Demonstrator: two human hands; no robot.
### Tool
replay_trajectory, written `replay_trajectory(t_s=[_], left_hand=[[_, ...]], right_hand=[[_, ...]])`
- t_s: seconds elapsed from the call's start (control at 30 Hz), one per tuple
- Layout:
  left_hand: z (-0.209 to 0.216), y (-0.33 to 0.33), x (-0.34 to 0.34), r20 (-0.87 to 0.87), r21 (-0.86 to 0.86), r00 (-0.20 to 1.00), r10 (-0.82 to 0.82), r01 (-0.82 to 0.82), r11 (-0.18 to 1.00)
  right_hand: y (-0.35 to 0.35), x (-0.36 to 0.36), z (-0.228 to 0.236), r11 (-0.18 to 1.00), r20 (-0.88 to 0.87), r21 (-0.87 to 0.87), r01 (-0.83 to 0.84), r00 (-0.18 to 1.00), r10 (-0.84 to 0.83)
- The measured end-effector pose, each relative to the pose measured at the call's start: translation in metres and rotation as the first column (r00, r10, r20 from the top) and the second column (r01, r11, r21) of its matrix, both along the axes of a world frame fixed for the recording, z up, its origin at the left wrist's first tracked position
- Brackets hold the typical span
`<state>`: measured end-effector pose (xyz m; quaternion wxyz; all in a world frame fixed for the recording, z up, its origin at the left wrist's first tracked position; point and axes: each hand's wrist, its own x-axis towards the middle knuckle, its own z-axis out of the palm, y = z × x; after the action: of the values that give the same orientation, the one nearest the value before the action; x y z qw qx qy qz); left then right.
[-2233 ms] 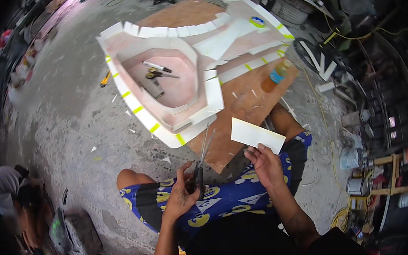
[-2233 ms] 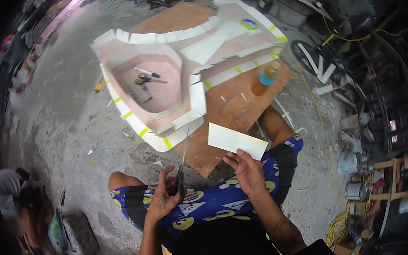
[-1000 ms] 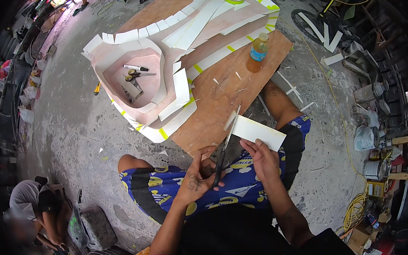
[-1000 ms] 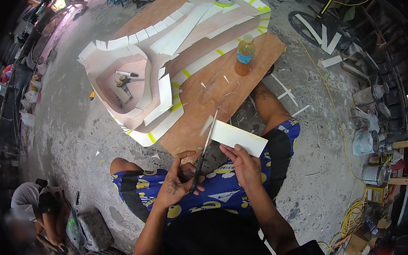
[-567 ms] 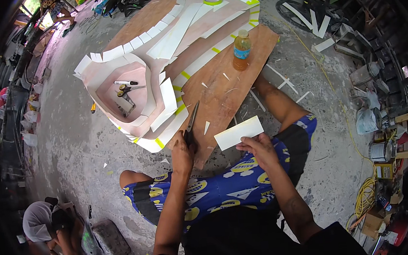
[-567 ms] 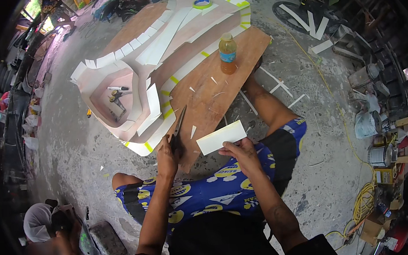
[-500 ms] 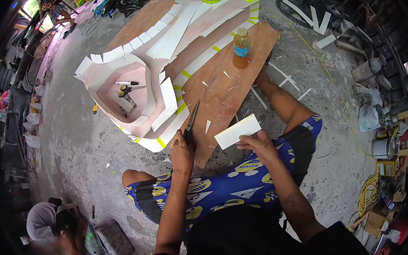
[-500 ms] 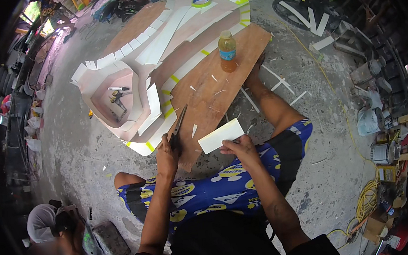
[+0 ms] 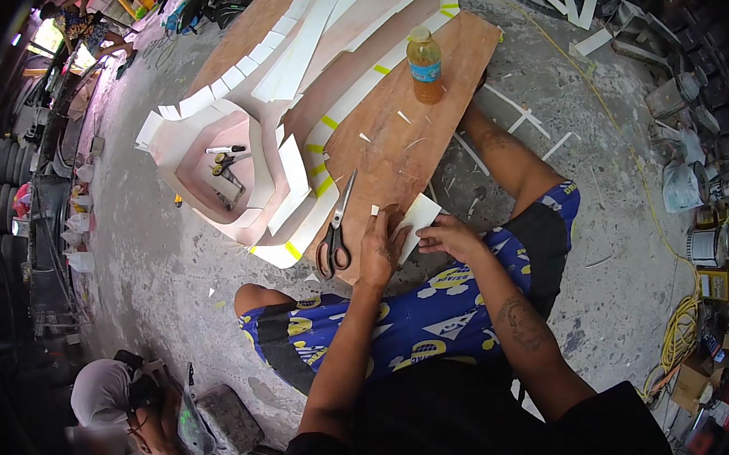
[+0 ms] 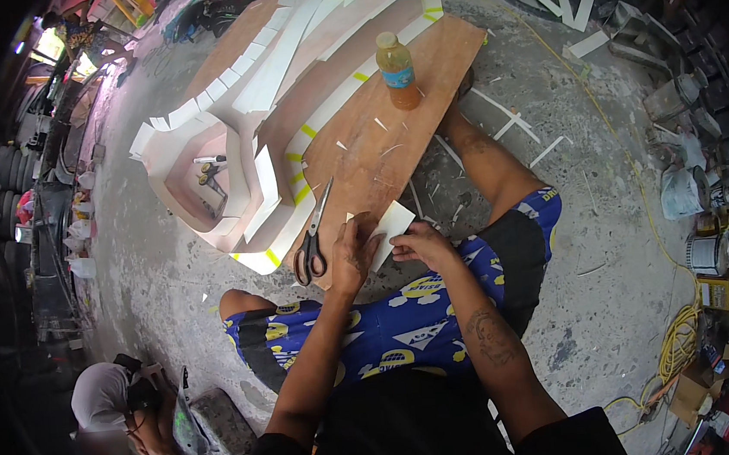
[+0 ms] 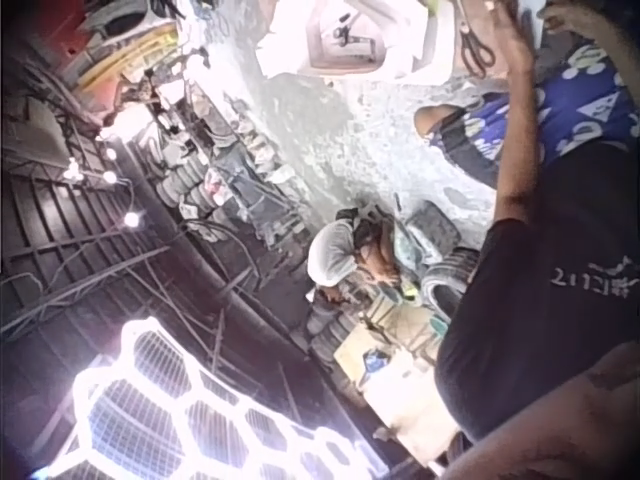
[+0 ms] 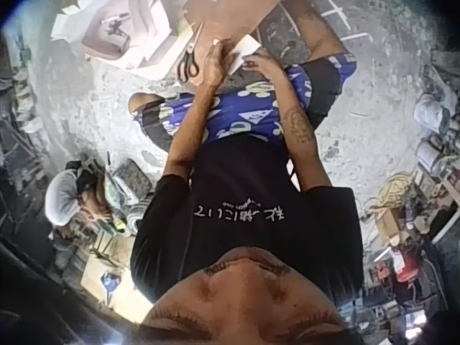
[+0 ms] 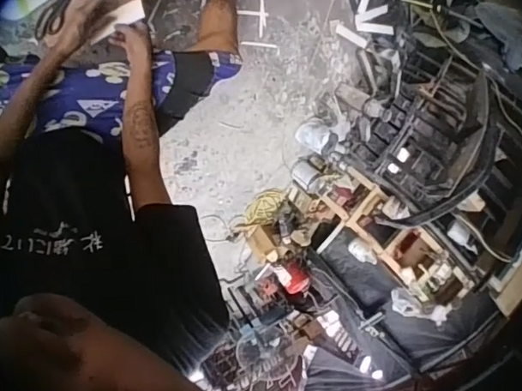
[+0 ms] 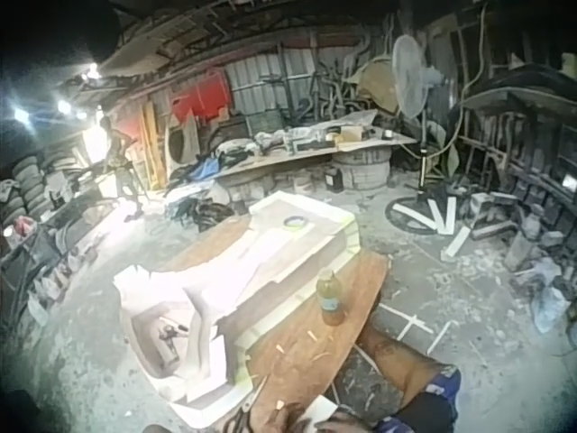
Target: Cutting and applying foam or plastic segments to a large custom automotive component frame.
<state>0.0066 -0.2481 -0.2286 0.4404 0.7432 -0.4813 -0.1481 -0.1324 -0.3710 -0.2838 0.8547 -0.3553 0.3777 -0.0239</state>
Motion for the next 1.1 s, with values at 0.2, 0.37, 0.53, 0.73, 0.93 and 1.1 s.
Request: replay_trajectory(t_s=[0.2,0.37,0.53,0.73,0.93,1.1], left_hand=[[-0.010,-0.001,-0.002,0.086,0.038,0.996,0.011,-0.015,0.999],[-0.008,-0.003,-0.004,0.023,0.029,0.998,0.053,-0.054,0.998],[-0.009,-0.003,-0.006,0.008,0.017,0.998,0.056,-0.057,0.998],[-0.011,-0.001,-0.008,0.008,0.031,0.995,0.095,-0.095,0.995],[-0.015,-0.001,-0.012,-0.042,0.029,0.991,0.125,-0.124,0.992],[-0.018,-0.006,-0.011,-0.076,0.024,0.986,0.149,-0.148,0.989]], right_hand=[[0.003,0.007,0.000,1.000,-0.013,0.030,0.000,1.000,0.000],[0.003,0.006,0.001,1.000,-0.062,-0.015,0.000,0.998,-0.001],[0.004,0.004,0.002,0.999,-0.082,-0.039,0.004,0.997,-0.007],[0.006,0.000,0.035,0.706,-0.223,-0.704,0.072,0.922,-0.316],[-0.054,0.023,0.051,-0.092,-0.034,-0.996,-0.018,0.984,0.176],[-0.092,0.026,0.035,0.031,-0.081,-0.995,-0.090,0.968,0.236]])
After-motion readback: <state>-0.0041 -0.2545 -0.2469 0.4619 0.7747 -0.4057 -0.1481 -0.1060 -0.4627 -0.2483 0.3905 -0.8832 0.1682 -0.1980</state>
